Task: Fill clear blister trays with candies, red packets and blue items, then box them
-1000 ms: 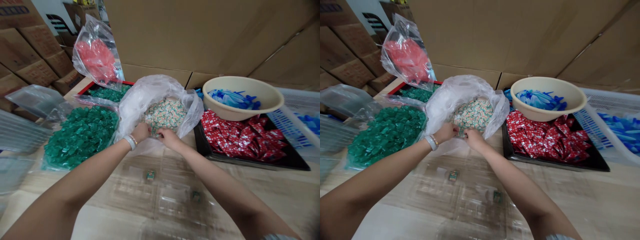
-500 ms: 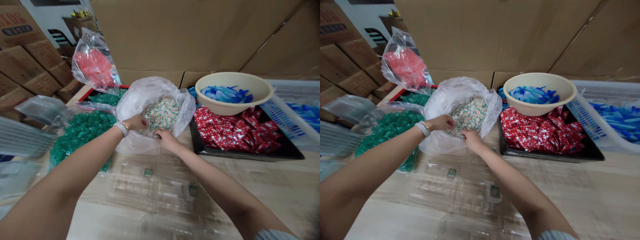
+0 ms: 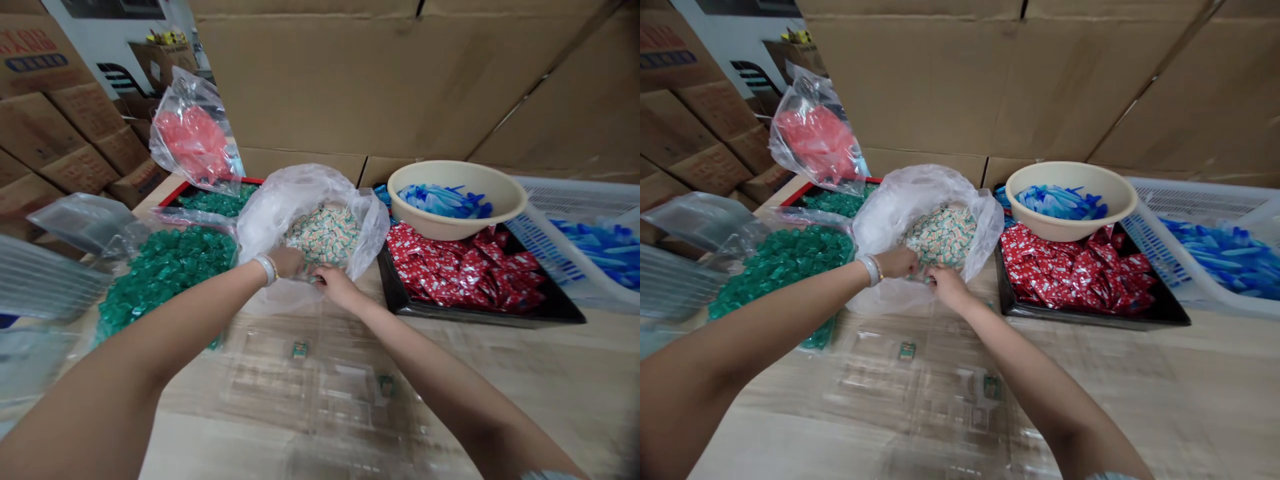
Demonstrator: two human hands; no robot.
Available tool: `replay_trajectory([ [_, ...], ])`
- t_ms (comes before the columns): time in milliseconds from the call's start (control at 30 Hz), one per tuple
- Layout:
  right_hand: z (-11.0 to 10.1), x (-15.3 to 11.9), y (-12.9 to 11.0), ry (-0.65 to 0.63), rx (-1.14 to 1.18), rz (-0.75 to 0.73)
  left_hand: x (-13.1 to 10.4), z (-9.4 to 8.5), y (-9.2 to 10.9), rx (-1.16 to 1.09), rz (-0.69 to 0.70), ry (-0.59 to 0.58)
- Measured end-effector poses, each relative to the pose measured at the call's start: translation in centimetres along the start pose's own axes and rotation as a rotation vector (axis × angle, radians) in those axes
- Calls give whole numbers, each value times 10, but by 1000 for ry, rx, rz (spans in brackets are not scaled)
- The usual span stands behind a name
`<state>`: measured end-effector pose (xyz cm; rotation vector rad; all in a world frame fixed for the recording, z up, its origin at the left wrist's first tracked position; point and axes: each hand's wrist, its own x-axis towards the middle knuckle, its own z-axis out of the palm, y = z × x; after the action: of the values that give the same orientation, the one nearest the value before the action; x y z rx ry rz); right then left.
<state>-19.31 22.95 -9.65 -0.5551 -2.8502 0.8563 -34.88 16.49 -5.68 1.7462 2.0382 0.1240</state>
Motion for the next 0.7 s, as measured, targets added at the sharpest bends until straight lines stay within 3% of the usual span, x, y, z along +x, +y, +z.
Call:
replay_trajectory([
  [200,2,-1,2,3,-5,1,-19,10,1,83,-223,114],
  [367,3,-5,2,25,2,-13,-27,21,7,96,-462,107],
  [533,6,-7,5,48,20,-2,-23,28,20,87,-531,110],
  [700,7,-9,7,59,14,-16,-22,21,26,102,-521,79],
])
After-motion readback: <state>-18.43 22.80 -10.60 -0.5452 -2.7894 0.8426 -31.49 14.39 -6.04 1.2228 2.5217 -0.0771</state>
